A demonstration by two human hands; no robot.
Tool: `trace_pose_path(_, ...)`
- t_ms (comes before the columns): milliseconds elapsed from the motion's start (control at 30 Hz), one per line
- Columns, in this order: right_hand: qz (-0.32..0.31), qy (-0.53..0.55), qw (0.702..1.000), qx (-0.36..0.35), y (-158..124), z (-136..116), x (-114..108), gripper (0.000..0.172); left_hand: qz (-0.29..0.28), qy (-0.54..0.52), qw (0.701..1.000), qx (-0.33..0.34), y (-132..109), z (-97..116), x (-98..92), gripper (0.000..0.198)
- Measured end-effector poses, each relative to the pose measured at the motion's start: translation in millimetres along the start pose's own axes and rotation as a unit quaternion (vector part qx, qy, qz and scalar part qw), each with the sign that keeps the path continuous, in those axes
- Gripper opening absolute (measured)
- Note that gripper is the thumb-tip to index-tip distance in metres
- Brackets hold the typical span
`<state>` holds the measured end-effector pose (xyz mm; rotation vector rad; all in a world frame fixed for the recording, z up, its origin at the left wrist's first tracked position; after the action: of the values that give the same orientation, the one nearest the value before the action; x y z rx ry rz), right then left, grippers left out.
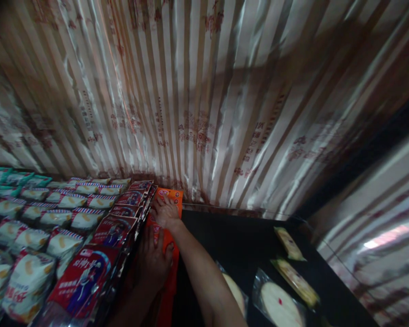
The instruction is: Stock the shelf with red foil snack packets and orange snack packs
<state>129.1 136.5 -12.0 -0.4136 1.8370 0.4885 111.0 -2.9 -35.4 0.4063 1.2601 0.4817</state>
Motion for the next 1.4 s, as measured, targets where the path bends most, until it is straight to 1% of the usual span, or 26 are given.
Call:
trace_pose_path(100, -0.027, 0.003, 0.998, 0.055, -4, 7, 4, 0.055, 0.007, 0.005, 1.0, 0.007, 0, 1, -1.8, 0.044)
trace_pose_path(167, -0.04, 0.003, 0.997, 0.068, -7, 10, 5, 0.056, 0.011, 0.011, 1.0, 0.008, 0, 1, -2.5, 0.044)
trace_pose_path(300, -0.036, 0.0, 0.998, 0.058, -11, 9, 3, 0.055, 0.009, 0.019, 1.0, 0.009, 0, 1, -2.9, 0.044)
trace_pose_path(500, -0.025, 0.011, 0.998, 0.054, -12, 10, 7, 0.054, -0.011, 0.019, 1.0, 0.013, 1, 0, -2.1, 0.045)
trace_pose_path(567, -0.009, 0.019, 0.999, 0.043, -13, 10, 6, 0.052, -0.019, 0.017, 1.0, 0.013, 2, 0, -0.8, 0.046)
trace_pose_path(667, 0.04, 0.03, 0.998, 0.026, -19, 11, -1, 0.049, -0.028, 0.017, 0.999, 0.01, 2, -2, 1.2, 0.047)
trace_pose_path(733, 0.074, 0.028, 0.996, 0.036, -26, 15, -5, 0.048, -0.031, 0.017, 0.999, 0.009, 2, -2, 2.0, 0.048)
trace_pose_path(800, 0.109, 0.019, 0.992, 0.063, -34, 20, -8, 0.05, -0.032, 0.013, 0.999, 0.009, 2, -3, 2.6, 0.048)
trace_pose_path(900, 0.164, 0.011, 0.976, 0.145, -49, 34, -10, 0.057, -0.036, 0.011, 0.999, 0.006, 2, -3, 3.2, 0.048)
trace_pose_path(967, 0.17, 0.022, 0.962, 0.213, -58, 47, -6, 0.065, -0.041, 0.015, 0.999, 0.004, 2, -3, 3.3, 0.048)
trace_pose_path(1033, 0.154, 0.041, 0.955, 0.249, -64, 59, -2, 0.07, -0.045, 0.023, 0.999, -0.002, 3, -2, 2.8, 0.048)
trace_pose_path(1100, 0.148, 0.052, 0.957, 0.243, -66, 65, -3, 0.072, -0.046, 0.031, 0.998, -0.006, 4, -1, 1.6, 0.048)
trace_pose_path(1167, 0.161, 0.049, 0.962, 0.214, -68, 67, -10, 0.069, -0.044, 0.034, 0.998, -0.008, 4, 0, 0.3, 0.047)
trace_pose_path(1267, 0.182, 0.045, 0.968, 0.168, -73, 66, -18, 0.055, -0.037, 0.033, 0.999, -0.009, 5, 0, -1.1, 0.048)
trace_pose_path(1333, 0.179, 0.053, 0.971, 0.148, -76, 63, -16, 0.043, -0.037, 0.031, 0.999, -0.011, 4, 0, -0.9, 0.048)
trace_pose_path(1400, 0.171, 0.072, 0.972, 0.146, -79, 63, -10, 0.039, -0.041, 0.028, 0.999, -0.012, 4, -1, 0.5, 0.048)
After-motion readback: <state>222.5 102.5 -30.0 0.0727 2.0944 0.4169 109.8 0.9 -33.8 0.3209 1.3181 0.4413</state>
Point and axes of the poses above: each hand's wrist, its own y-axis towards the middle knuckle, its own x-axis out of the palm, z = x × y, the point moved 7 cm from there along y, towards the middle knuckle, and after that the axes turned 2 degrees about x, right-handed, at the moved point
